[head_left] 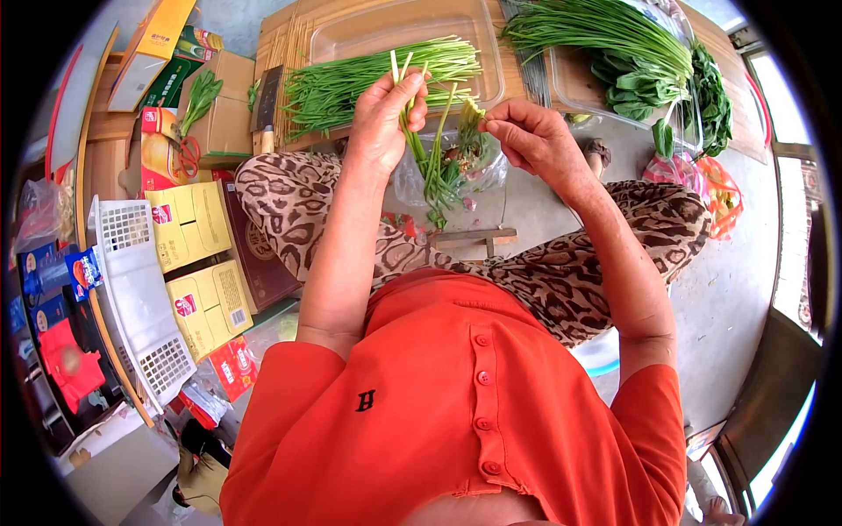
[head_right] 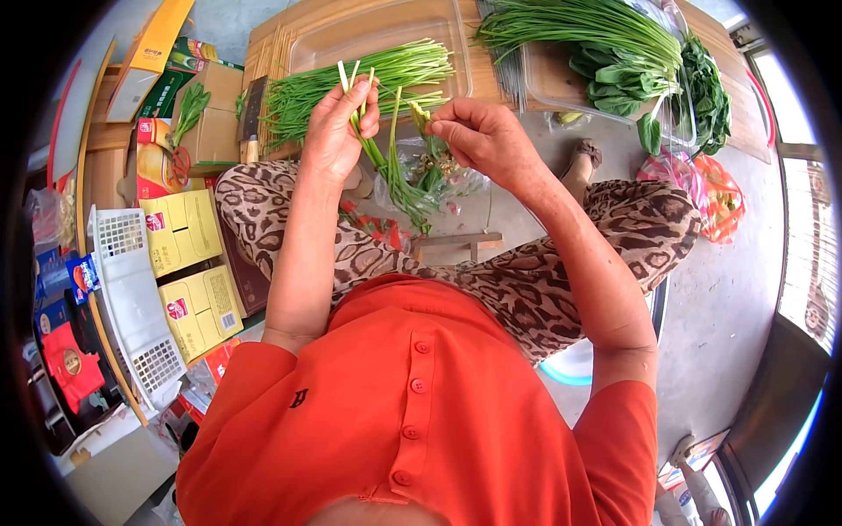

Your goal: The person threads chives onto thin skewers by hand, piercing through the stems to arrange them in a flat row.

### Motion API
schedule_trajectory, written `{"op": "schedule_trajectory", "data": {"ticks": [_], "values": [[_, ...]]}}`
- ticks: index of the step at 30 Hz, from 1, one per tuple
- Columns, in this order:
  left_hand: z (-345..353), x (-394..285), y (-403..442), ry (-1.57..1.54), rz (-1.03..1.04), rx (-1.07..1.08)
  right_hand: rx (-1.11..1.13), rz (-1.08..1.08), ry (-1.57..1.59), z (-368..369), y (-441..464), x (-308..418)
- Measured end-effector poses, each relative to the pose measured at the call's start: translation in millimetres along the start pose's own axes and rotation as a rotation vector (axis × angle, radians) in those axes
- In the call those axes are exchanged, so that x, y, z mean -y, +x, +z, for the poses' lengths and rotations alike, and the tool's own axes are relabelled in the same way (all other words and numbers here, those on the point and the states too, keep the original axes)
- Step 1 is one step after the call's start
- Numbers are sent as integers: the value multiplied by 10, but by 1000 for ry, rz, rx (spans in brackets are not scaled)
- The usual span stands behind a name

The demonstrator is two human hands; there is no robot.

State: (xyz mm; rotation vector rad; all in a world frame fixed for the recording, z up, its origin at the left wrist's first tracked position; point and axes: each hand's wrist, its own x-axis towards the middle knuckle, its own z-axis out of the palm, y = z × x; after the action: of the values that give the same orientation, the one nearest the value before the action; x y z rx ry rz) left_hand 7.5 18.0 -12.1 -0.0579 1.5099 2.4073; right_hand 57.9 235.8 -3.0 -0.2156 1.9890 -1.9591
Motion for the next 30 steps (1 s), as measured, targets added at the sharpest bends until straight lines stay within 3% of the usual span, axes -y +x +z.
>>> {"op": "schedule_trajectory", "data": {"ticks": [30], "values": [[-29,-48,-44,220,-100,2,26,66,85,40,10,13]]}}
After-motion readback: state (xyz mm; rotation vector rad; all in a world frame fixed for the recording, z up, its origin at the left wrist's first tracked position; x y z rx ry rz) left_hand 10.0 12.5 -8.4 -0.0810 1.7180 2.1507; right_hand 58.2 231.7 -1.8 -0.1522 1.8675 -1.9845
